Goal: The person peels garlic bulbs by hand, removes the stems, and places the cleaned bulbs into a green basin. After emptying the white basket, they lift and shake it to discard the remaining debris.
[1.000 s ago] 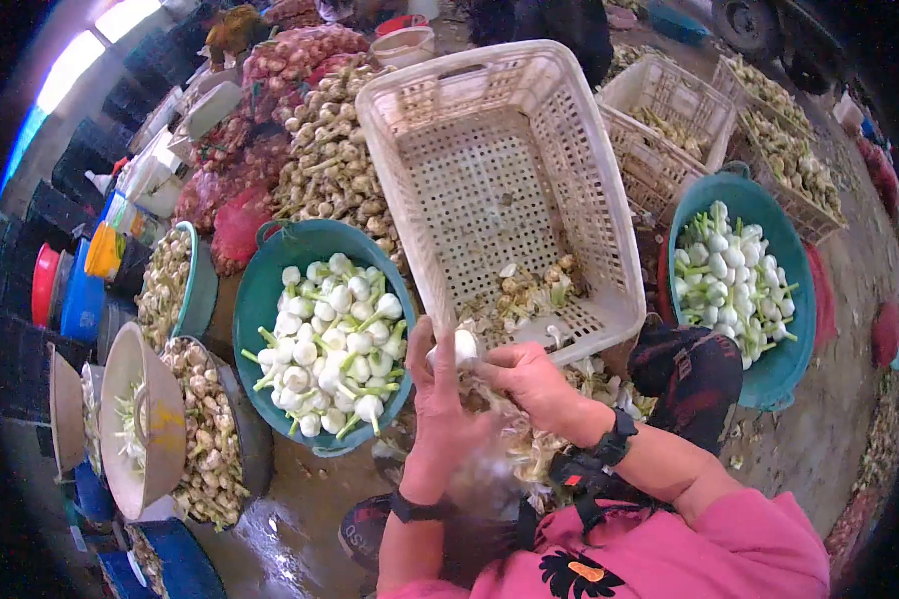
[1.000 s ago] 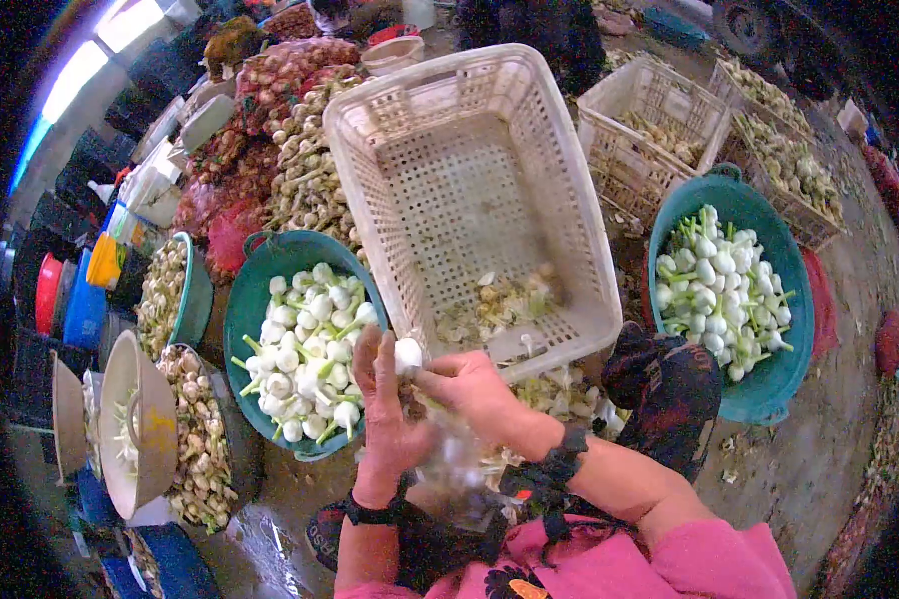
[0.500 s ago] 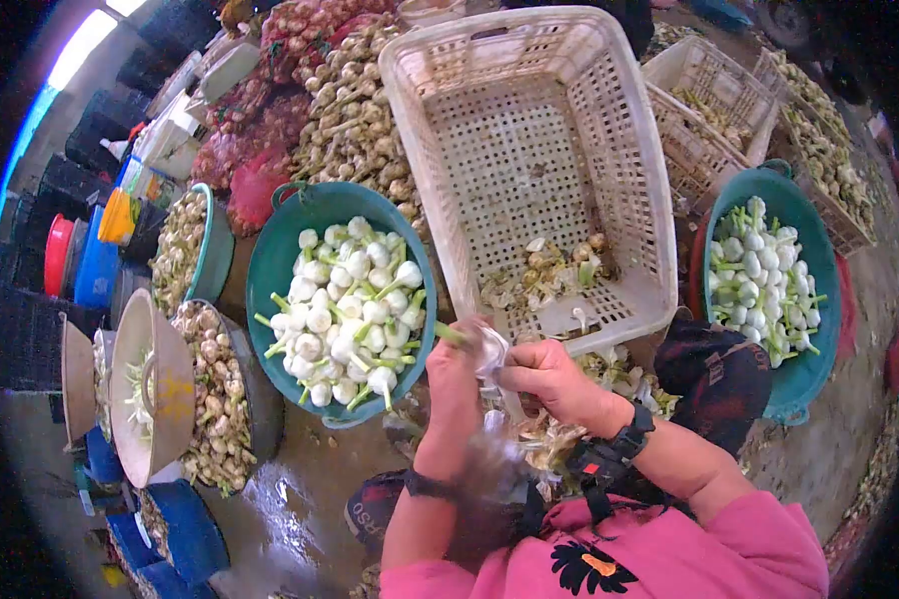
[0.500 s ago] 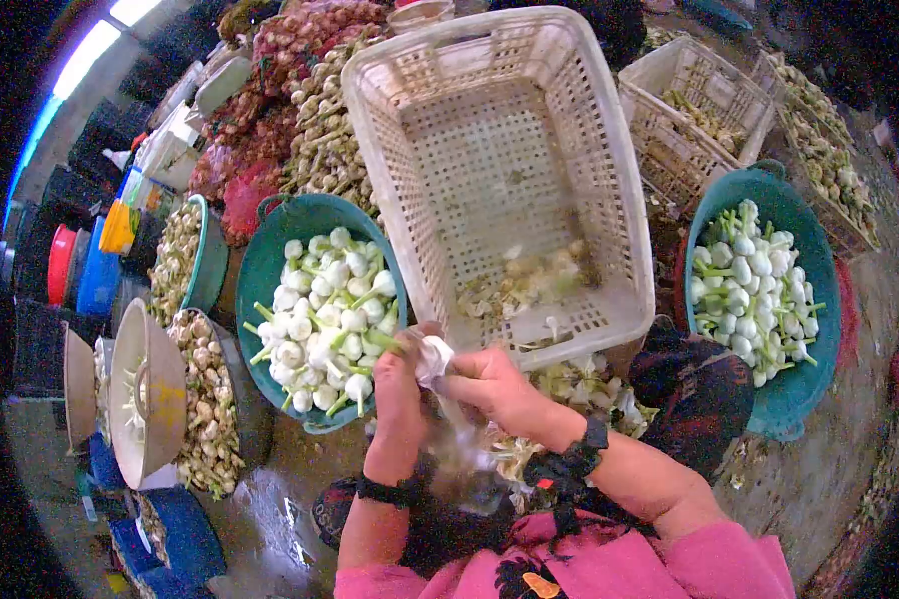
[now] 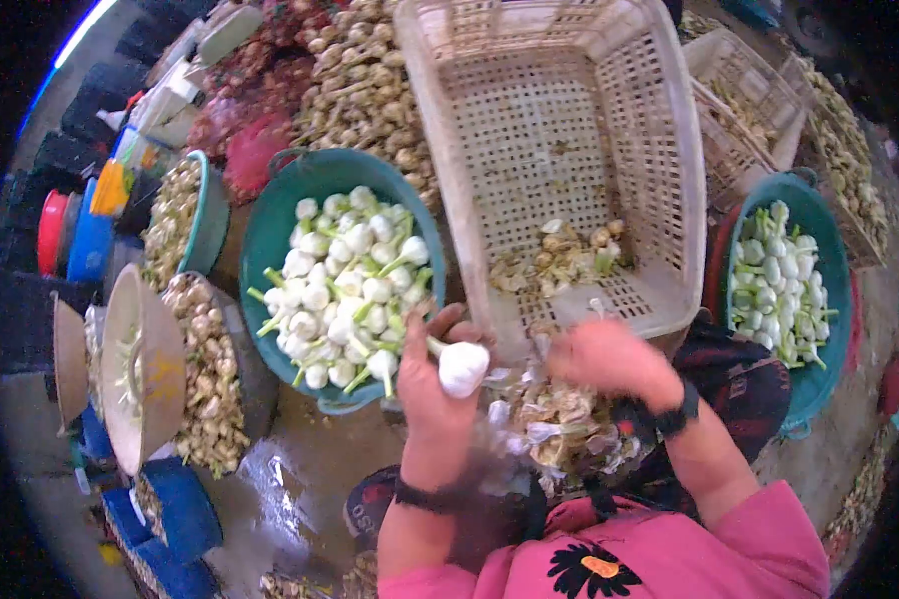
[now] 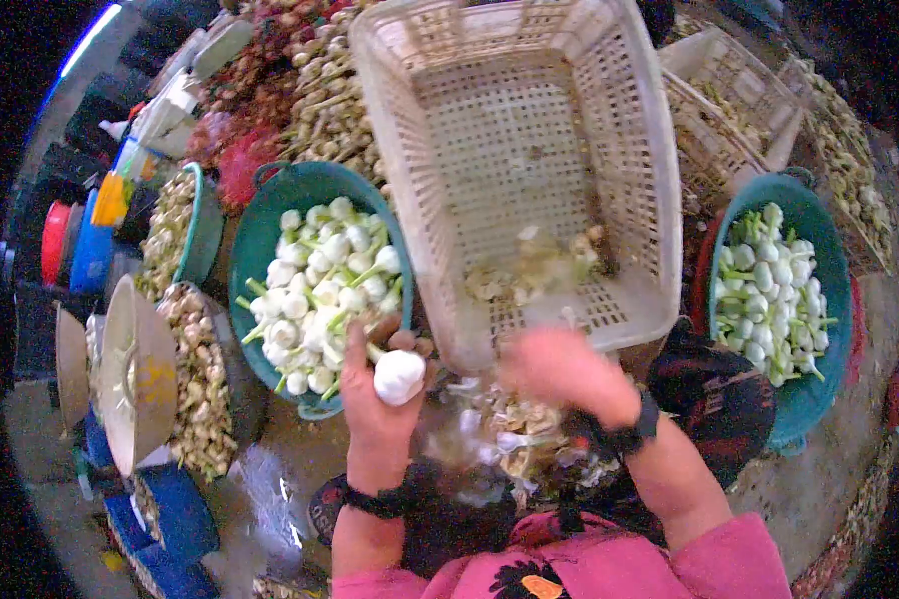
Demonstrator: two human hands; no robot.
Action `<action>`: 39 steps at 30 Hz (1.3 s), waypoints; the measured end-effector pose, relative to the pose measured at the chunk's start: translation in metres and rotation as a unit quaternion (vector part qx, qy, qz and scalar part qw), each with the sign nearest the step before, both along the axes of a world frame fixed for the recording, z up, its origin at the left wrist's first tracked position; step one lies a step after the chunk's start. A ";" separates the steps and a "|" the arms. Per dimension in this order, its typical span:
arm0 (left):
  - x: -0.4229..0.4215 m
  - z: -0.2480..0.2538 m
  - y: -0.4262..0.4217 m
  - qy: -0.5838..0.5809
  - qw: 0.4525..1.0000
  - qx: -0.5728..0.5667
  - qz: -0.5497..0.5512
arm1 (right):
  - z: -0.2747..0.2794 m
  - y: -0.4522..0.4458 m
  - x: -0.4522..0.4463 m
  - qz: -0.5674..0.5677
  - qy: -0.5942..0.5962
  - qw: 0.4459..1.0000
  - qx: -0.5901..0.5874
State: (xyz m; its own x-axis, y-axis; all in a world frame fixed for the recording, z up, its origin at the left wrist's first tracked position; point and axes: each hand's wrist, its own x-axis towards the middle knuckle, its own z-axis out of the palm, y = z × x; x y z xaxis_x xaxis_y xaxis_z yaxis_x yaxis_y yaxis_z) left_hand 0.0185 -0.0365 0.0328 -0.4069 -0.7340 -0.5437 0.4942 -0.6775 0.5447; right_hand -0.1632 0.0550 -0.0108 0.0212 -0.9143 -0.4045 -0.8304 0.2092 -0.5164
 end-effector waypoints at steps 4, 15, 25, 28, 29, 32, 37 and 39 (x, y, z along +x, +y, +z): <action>0.003 -0.002 0.017 -0.323 0.838 -0.426 -0.110 | -0.063 -0.078 -0.113 -0.231 0.091 0.953 -0.176; -0.018 -0.003 0.014 -0.177 0.981 -0.022 -0.074 | -0.223 -0.098 -0.172 -0.165 0.186 0.968 0.028; -0.013 0.003 0.027 -0.203 0.972 -0.062 -0.099 | -0.050 -0.094 -0.099 -0.327 -0.257 0.902 -0.119; -0.012 0.001 0.029 -0.183 0.974 -0.096 -0.091 | 0.009 -0.071 -0.046 -0.299 -0.388 0.854 -0.178; -0.012 0.002 0.028 -0.188 0.972 -0.107 -0.095 | 0.019 -0.062 -0.031 -0.285 -0.431 0.834 -0.194; -0.006 -0.002 0.032 -0.173 0.969 -0.159 -0.081 | 0.045 -0.040 0.002 -0.188 -0.342 0.858 -0.333; -0.003 0.007 0.036 -0.117 0.970 -0.214 -0.023 | 0.076 -0.010 0.038 -0.184 -0.277 0.879 -0.341; -0.004 0.011 0.036 -0.069 0.959 -0.272 -0.048 | 0.077 -0.004 0.047 -0.172 -0.284 0.880 -0.341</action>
